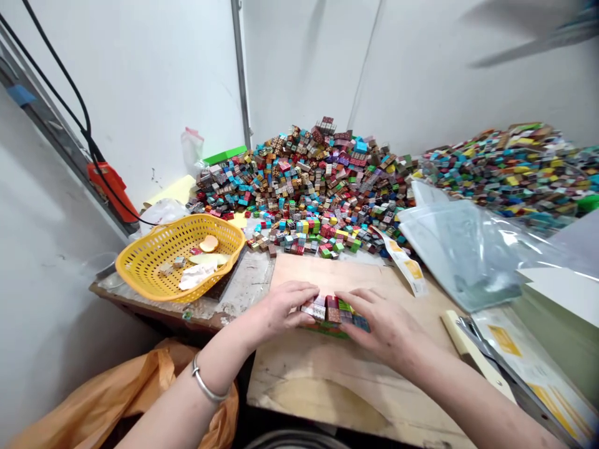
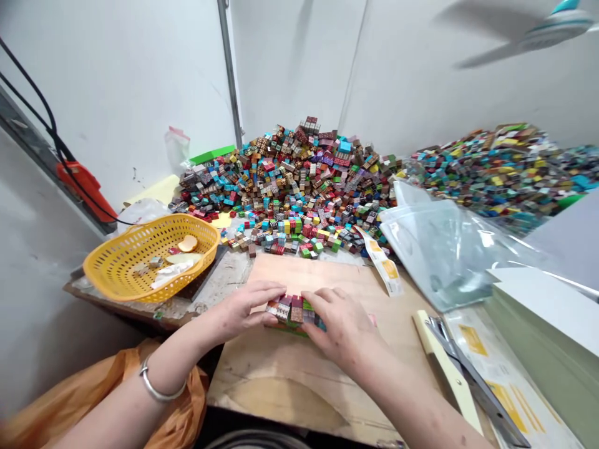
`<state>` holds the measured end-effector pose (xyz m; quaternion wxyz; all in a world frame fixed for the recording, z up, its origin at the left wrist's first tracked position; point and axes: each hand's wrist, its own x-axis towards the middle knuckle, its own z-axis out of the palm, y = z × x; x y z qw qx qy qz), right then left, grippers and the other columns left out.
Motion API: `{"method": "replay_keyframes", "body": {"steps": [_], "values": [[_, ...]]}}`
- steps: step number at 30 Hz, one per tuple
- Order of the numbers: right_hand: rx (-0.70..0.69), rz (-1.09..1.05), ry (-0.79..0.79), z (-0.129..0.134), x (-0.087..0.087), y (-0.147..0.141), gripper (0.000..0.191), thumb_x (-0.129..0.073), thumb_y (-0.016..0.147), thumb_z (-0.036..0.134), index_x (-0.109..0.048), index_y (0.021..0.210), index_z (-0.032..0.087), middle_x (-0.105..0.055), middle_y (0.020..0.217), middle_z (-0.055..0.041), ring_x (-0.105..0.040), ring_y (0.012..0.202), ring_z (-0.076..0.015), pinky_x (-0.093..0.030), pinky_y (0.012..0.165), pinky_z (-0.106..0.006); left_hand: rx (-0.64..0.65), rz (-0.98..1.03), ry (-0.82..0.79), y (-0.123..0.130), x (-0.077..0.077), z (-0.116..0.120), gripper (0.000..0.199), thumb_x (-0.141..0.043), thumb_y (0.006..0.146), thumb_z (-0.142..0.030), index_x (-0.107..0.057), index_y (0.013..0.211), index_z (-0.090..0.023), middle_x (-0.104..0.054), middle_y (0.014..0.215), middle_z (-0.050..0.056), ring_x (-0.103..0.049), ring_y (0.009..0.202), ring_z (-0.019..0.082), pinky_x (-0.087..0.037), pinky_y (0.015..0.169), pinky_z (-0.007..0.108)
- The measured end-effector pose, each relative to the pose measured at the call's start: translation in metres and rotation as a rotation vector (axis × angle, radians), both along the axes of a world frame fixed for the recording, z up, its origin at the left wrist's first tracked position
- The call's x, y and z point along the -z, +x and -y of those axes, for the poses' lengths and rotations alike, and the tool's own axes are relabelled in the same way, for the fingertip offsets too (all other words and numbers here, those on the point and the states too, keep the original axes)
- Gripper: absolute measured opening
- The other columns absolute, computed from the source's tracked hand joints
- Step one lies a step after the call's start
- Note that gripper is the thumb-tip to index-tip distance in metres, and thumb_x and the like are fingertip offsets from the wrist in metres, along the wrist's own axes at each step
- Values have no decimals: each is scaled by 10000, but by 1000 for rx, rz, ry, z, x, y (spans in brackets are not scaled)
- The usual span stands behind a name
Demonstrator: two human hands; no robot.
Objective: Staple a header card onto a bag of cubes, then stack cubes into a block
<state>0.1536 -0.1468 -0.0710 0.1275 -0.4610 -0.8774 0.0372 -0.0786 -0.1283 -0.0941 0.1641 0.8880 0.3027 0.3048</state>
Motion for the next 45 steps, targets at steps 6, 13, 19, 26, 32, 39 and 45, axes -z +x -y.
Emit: {"method": "replay_keyframes", "body": {"steps": [6, 13, 19, 26, 32, 39, 45], "values": [[43, 16, 23, 4, 0, -4, 326, -575, 763, 271, -593, 1080, 198, -627, 964, -77, -532, 906, -260, -455, 781, -398, -80, -123, 167, 10, 5, 7, 581, -552, 823, -365, -390, 1302, -79, -395, 1362, 199, -297, 1300, 274, -350, 1027, 434], [87, 13, 110, 15, 12, -10, 589, -588, 729, 325, -455, 1276, 150, -505, 1263, -137, -447, 1105, -322, -402, 899, -496, -191, -233, 404, 28, 20, 19, 483, -470, 875, -348, -393, 1311, -155, -446, 1353, 62, -305, 1295, 282, -349, 1020, 482], [132, -123, -7, -29, -6, -1, 444, -384, 865, 365, -487, 1230, 135, -514, 1240, -147, -450, 1160, -240, -356, 988, -406, -244, -176, 416, 32, 20, 23, 408, -430, 896, -340, -462, 1262, -162, -513, 1298, 40, -403, 1241, 257, -382, 1002, 472], [534, -11, -204, -141, 20, -26, 696, -589, 723, 449, -380, 1275, 80, -402, 1274, -236, -426, 1178, -339, -388, 920, -406, -293, -96, 471, 35, 18, 22, 363, -442, 892, -326, -525, 1202, -155, -571, 1231, 36, -487, 1167, 254, -426, 964, 479], [615, 24, -208, -168, 46, -27, 660, -622, 683, 474, -390, 1195, 129, -366, 1249, -214, -574, 946, -272, -440, 793, -352, -295, -91, 466, 34, 16, 20, 354, -437, 892, -335, -553, 1170, -150, -593, 1203, 17, -520, 1130, 251, -459, 937, 468], [468, 82, -224, -175, 47, -13, 434, -584, 752, 366, -499, 1100, 122, -569, 1066, -157, -561, 964, -248, -434, 785, -290, -283, -77, 431, 33, 20, 20, 357, -448, 888, -325, -543, 1182, -148, -575, 1227, 12, -492, 1162, 253, -441, 960, 463], [326, 159, -210, -179, 39, -3, 559, -585, 735, 193, -443, 1276, 173, -576, 1172, -119, -543, 1037, -231, -407, 843, -276, -282, -86, 415, 32, 19, 20, 358, -442, 890, -328, -541, 1183, -148, -569, 1234, 12, -482, 1171, 259, -435, 963, 472]]}}
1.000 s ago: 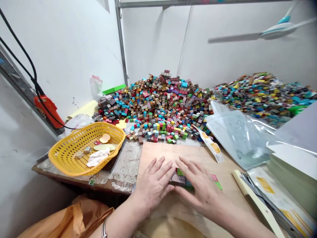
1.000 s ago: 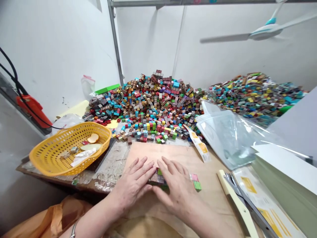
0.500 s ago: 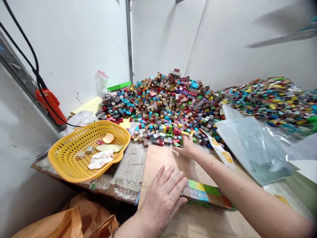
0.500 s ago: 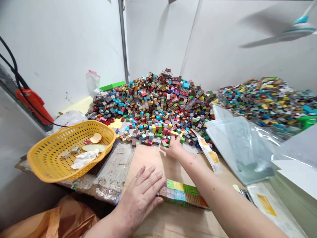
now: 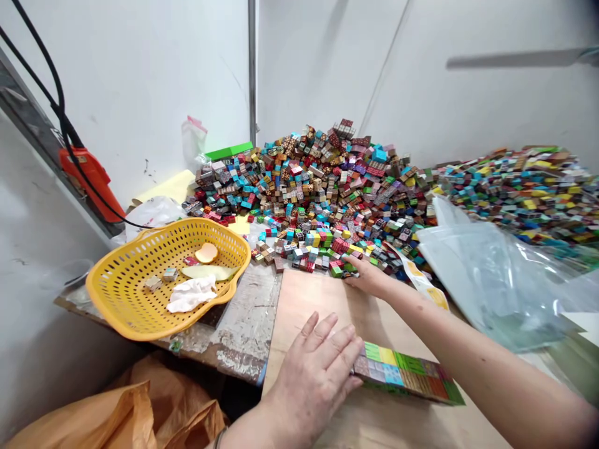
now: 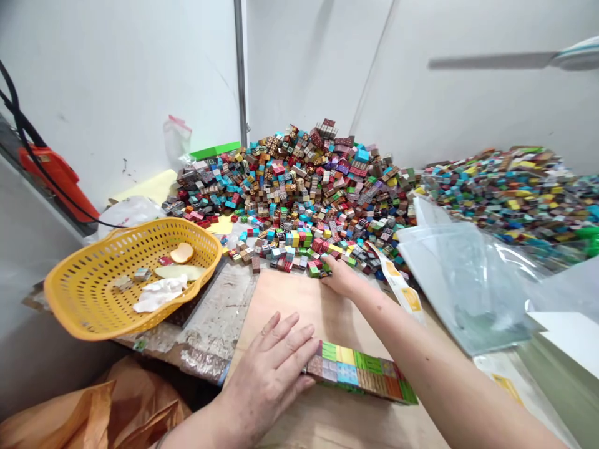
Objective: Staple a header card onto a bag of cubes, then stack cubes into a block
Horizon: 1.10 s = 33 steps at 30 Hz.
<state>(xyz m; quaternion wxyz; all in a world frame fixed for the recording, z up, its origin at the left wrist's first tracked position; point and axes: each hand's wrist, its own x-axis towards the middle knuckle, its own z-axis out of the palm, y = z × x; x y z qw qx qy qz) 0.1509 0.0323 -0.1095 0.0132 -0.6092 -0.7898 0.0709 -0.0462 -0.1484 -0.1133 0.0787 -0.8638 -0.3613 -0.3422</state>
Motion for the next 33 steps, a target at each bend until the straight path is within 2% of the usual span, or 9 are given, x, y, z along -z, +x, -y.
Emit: {"method": "replay_keyframes", "body": {"steps": [5, 8, 12, 16, 20, 23, 30, 33], "values": [[-69, 104, 17, -3, -6, -1, 572, -526, 745, 135, -449, 1295, 271, -606, 1151, -81, -569, 996, -247, -422, 788, -309, 1, 6, -9, 1, -1, 0, 360, -453, 885, -334, -542, 1182, -153, -574, 1229, 16, -485, 1169, 255, -434, 970, 459], [-84, 164, 23, -8, -9, -4, 498, -561, 742, 223, -514, 1234, 280, -626, 1098, -85, -577, 962, -268, -428, 746, -333, 1, 9, -12, 1, -1, 0, 360, -454, 884, -331, -540, 1186, -155, -576, 1227, 16, -487, 1167, 255, -438, 967, 461], [-78, 207, 46, -13, -10, -8, 460, -559, 755, 342, -537, 1201, 230, -615, 1011, -124, -575, 908, -276, -425, 701, -339, 1, 8, -13, 1, -2, 0, 356, -456, 883, -325, -544, 1181, -151, -581, 1220, 20, -493, 1162, 257, -444, 960, 464], [-59, 212, 93, -13, -9, -10, 440, -585, 741, 384, -559, 1155, 238, -554, 1027, -118, -524, 941, -259, -409, 727, -319, -1, 13, 1, 1, -3, 0, 345, -445, 889, -316, -551, 1171, -148, -587, 1211, 17, -508, 1145, 262, -459, 939, 473], [-16, 211, 145, -8, -6, -13, 452, -618, 710, 415, -573, 1136, 270, -472, 1087, -129, -428, 1038, -312, -389, 755, -367, -4, 11, 1, 2, -3, 0, 348, -446, 889, -312, -542, 1181, -150, -578, 1222, 19, -501, 1153, 264, -457, 939, 478], [-5, 200, 157, -8, -5, -17, 455, -625, 702, 415, -573, 1141, 303, -460, 1060, -108, -402, 1044, -310, -364, 791, -393, -2, 16, 3, 2, -2, 0, 348, -461, 883, -309, -539, 1183, -153, -580, 1220, 24, -502, 1152, 263, -460, 933, 486], [30, 139, 162, -12, -8, -24, 331, -672, 609, 415, -644, 868, 210, -479, 1026, -119, -409, 1022, -328, -359, 808, -425, -1, 22, 17, 2, -4, 0, 347, -467, 878, -308, -544, 1180, -155, -595, 1200, 35, -515, 1136, 260, -459, 932, 484], [59, 74, 178, -9, -19, -22, 347, -652, 622, 440, -623, 872, 201, -490, 1068, -125, -419, 1034, -340, -363, 816, -443, -1, 11, 13, 2, -3, 0, 351, -472, 875, -306, -537, 1185, -155, -596, 1198, 49, -501, 1153, 253, -441, 951, 483]]}}
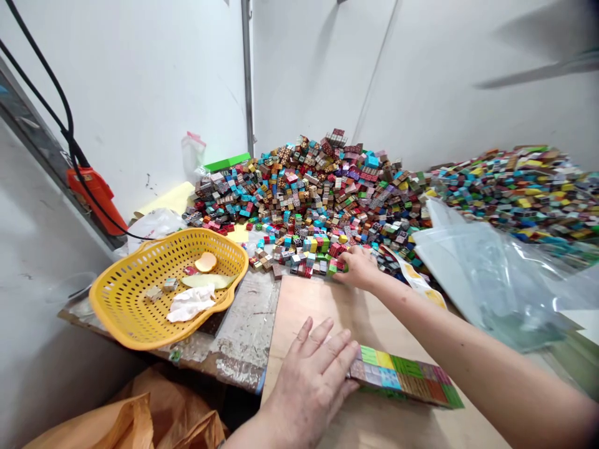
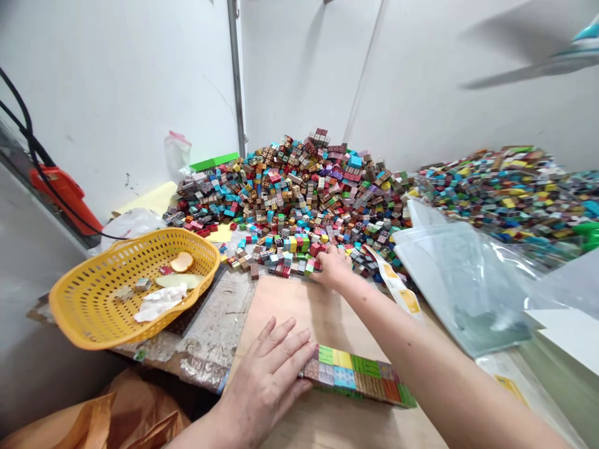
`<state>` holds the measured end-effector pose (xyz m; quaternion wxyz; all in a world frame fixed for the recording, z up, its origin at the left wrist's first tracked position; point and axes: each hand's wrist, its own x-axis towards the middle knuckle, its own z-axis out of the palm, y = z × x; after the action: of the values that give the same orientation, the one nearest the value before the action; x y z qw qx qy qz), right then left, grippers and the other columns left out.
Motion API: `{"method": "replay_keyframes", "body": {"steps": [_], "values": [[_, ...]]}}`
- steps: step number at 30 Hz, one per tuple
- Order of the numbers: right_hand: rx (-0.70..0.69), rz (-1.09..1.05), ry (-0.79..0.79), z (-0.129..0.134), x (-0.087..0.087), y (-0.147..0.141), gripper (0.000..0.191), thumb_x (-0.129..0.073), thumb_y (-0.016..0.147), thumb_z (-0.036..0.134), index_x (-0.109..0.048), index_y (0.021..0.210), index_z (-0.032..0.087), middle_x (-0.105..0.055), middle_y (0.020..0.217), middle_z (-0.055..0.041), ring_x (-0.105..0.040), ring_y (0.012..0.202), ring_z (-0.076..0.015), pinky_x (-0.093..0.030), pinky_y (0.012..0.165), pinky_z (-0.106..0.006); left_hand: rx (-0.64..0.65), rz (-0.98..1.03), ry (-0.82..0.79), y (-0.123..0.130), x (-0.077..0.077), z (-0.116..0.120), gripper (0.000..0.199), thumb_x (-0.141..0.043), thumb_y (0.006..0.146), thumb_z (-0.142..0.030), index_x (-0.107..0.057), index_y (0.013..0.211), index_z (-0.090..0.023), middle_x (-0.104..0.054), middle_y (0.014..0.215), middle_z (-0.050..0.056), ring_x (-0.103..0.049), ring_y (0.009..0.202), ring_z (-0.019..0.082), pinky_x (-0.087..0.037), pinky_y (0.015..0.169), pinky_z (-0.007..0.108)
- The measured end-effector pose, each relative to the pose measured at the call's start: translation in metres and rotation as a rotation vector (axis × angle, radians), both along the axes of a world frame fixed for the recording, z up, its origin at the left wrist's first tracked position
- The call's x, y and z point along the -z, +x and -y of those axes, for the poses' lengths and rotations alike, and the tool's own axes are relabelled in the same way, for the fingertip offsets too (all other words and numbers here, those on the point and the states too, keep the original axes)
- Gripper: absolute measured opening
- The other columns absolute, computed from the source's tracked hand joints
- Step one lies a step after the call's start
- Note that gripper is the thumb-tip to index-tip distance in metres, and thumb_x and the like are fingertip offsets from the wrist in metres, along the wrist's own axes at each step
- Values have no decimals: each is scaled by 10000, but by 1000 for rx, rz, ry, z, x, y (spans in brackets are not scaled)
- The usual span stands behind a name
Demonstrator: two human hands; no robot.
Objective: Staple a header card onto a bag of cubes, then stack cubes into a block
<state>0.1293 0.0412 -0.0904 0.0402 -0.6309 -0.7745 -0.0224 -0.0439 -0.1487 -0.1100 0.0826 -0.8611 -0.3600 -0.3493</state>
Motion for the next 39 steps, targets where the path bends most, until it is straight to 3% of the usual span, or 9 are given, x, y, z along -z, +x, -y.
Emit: {"method": "replay_keyframes", "body": {"steps": [4, 7, 9, 12, 16, 21, 32, 36, 39], "values": [[-45, -118, -52, 26, -27, 13, 326, -588, 697, 448, -583, 911, 201, -593, 931, -70, -535, 912, -255, -419, 777, -358, -4, 7, 2, 1, 3, 0, 357, -478, 872, -297, -525, 1199, -163, -593, 1202, 53, -486, 1170, 252, -418, 967, 485], [-135, -274, -136, 66, -47, 27, 281, -553, 740, 416, -546, 931, 211, -628, 892, -23, -583, 818, -176, -454, 725, -267, 2, 23, -8, 1, 4, 0, 353, -469, 878, -283, -521, 1207, -166, -587, 1211, 49, -479, 1176, 254, -393, 986, 492], [-201, -410, -175, 96, -57, 37, 259, -568, 729, 388, -537, 906, 201, -635, 877, -30, -590, 808, -175, -463, 728, -271, 9, 28, -23, 2, 5, 0, 351, -471, 878, -279, -521, 1207, -169, -584, 1216, 52, -468, 1187, 251, -370, 1004, 494], [-275, -450, -183, 135, -60, 47, 221, -581, 702, 348, -548, 861, 198, -636, 828, -44, -587, 780, -191, -466, 715, -303, 12, 27, -43, 2, 6, 1, 358, -489, 870, -280, -515, 1211, -174, -579, 1220, 66, -442, 1212, 242, -339, 1025, 491], [-285, -288, -121, 165, -46, 53, 213, -589, 669, 312, -569, 850, 202, -648, 803, -45, -582, 750, -201, -430, 724, -345, 8, 3, -60, 2, 6, 2, 379, -506, 862, -269, -493, 1231, -187, -566, 1236, 73, -414, 1235, 232, -301, 1043, 498], [-228, -126, -71, 178, -31, 55, 198, -620, 658, 305, -555, 816, 204, -646, 791, -25, -584, 774, -216, -358, 785, -403, 7, -13, -63, 2, 4, 3, 374, -507, 862, -271, -496, 1226, -186, -562, 1243, 65, -427, 1222, 247, -301, 1032, 523], [-267, -42, -26, 186, -29, 47, 255, -665, 661, 302, -578, 867, 179, -650, 856, -58, -594, 846, -249, -344, 779, -407, 16, -25, -81, 2, 4, 3, 380, -521, 855, -247, -494, 1229, -183, -548, 1259, 63, -421, 1224, 267, -303, 1021, 537], [-266, -122, 3, 188, -27, 51, 411, -674, 666, 385, -565, 1005, 180, -631, 984, -92, -568, 935, -274, -365, 804, -417, 12, -35, -82, 2, 4, 4, 389, -527, 852, -242, -489, 1235, -184, -545, 1262, 64, -419, 1226, 269, -303, 1021, 535], [-213, -221, 26, 171, -30, 55, 480, -541, 778, 476, -513, 1149, 173, -574, 1130, -123, -539, 1003, -260, -383, 835, -380, 18, -26, -87, 2, 5, 4, 384, -516, 858, -241, -488, 1236, -185, -543, 1264, 60, -414, 1231, 263, -294, 1026, 536]]}}
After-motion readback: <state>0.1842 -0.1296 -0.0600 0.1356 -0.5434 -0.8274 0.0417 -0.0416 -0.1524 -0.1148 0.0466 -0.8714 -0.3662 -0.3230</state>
